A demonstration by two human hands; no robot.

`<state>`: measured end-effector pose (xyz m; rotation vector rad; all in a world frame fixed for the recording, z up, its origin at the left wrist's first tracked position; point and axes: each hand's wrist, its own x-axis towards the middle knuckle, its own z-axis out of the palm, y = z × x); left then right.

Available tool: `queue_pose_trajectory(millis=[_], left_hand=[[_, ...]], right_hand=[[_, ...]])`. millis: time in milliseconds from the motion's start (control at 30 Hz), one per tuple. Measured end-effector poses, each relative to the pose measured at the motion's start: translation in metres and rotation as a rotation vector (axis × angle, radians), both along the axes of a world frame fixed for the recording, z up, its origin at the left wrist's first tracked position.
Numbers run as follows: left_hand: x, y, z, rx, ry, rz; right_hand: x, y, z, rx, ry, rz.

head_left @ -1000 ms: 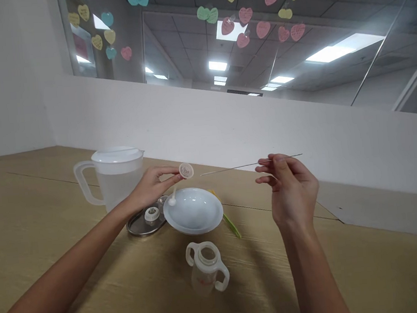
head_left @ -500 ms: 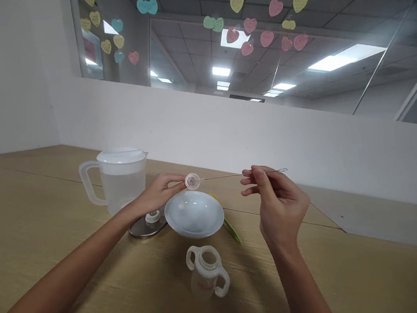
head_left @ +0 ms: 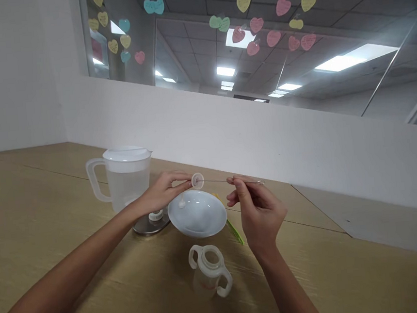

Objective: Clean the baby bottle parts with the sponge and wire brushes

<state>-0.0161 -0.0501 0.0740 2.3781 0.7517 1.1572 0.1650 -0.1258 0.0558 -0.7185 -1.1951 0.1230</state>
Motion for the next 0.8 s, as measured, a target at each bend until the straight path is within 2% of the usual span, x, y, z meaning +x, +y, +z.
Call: queue_pose_trajectory(millis=[300,800], left_hand=[[-0.011,-0.012,0.01,0.042,-0.045,0.044],[-0.01,-0.015,0.01,0.101,0.083,-0.033]], right_hand=[[0.008,0.017,-0.006,-0.215,0.181,0.164],[-0.003,0.016,-0.012,-0.288,0.184,0.27]])
